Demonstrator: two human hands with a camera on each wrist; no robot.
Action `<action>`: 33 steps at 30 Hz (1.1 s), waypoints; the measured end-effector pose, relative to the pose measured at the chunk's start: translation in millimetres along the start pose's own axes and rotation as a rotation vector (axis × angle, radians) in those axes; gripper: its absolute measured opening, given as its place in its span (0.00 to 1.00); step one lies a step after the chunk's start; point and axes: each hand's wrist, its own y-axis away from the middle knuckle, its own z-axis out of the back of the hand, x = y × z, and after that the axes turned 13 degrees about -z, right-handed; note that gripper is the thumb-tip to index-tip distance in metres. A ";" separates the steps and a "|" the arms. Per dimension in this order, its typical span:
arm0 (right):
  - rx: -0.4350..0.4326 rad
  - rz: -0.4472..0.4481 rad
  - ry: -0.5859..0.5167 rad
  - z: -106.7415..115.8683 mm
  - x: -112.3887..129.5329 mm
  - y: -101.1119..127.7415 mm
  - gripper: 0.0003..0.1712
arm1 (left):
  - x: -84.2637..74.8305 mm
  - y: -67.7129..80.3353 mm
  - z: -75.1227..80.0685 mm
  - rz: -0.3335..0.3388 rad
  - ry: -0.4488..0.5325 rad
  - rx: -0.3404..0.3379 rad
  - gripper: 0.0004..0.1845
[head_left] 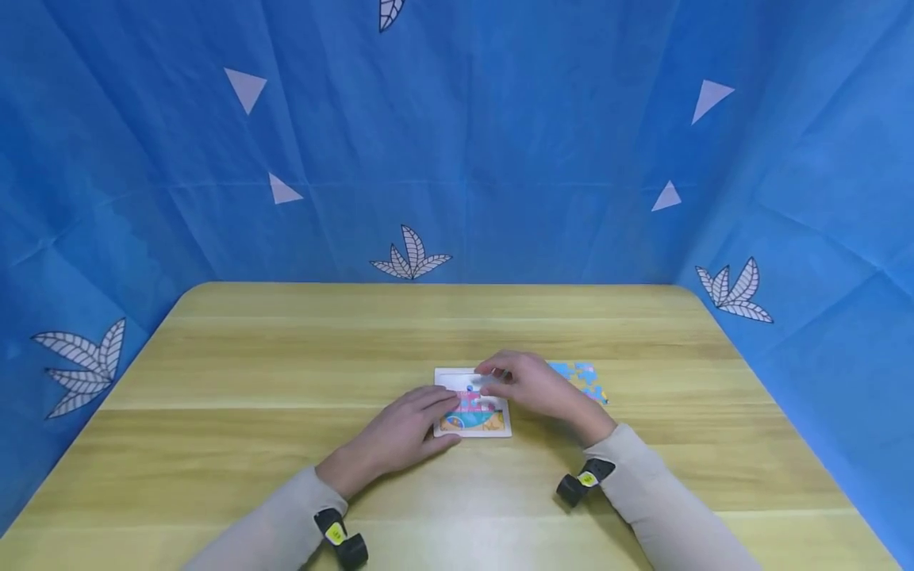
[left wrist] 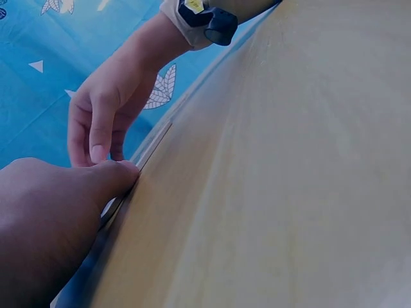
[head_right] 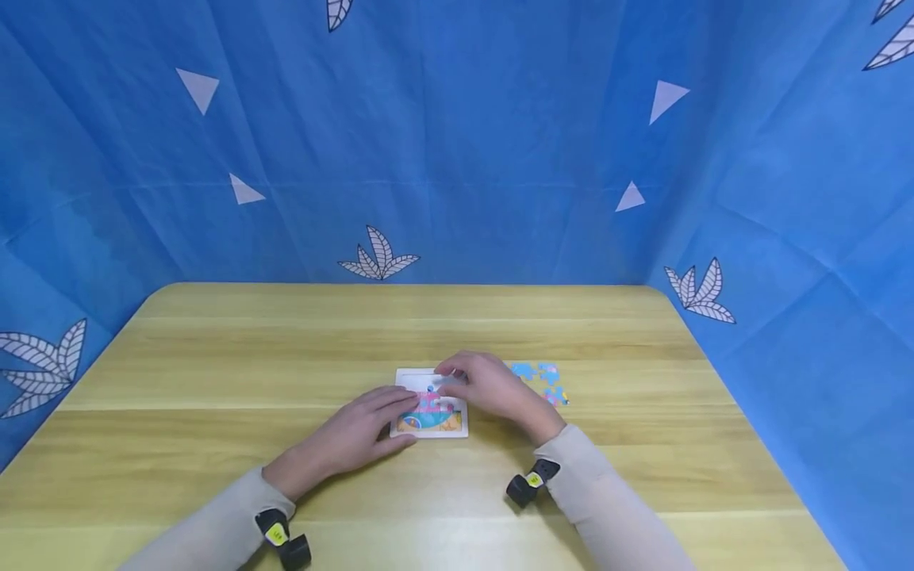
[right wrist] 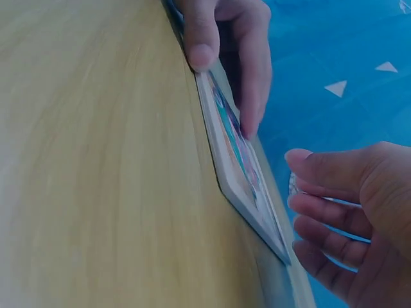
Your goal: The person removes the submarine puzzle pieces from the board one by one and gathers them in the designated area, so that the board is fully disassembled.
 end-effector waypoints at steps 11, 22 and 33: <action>-0.017 0.001 0.107 -9.1 8.8 -9.7 0.15 | 2.2 -3.7 3.6 -0.001 -0.007 -0.012 0.32; -0.002 0.015 0.122 -14.4 5.2 -9.9 0.13 | 3.1 -2.3 -1.8 0.006 -0.011 0.000 0.32; -0.044 0.001 0.139 -20.2 7.1 -9.7 0.12 | 1.3 -2.3 -0.4 0.015 0.000 0.018 0.33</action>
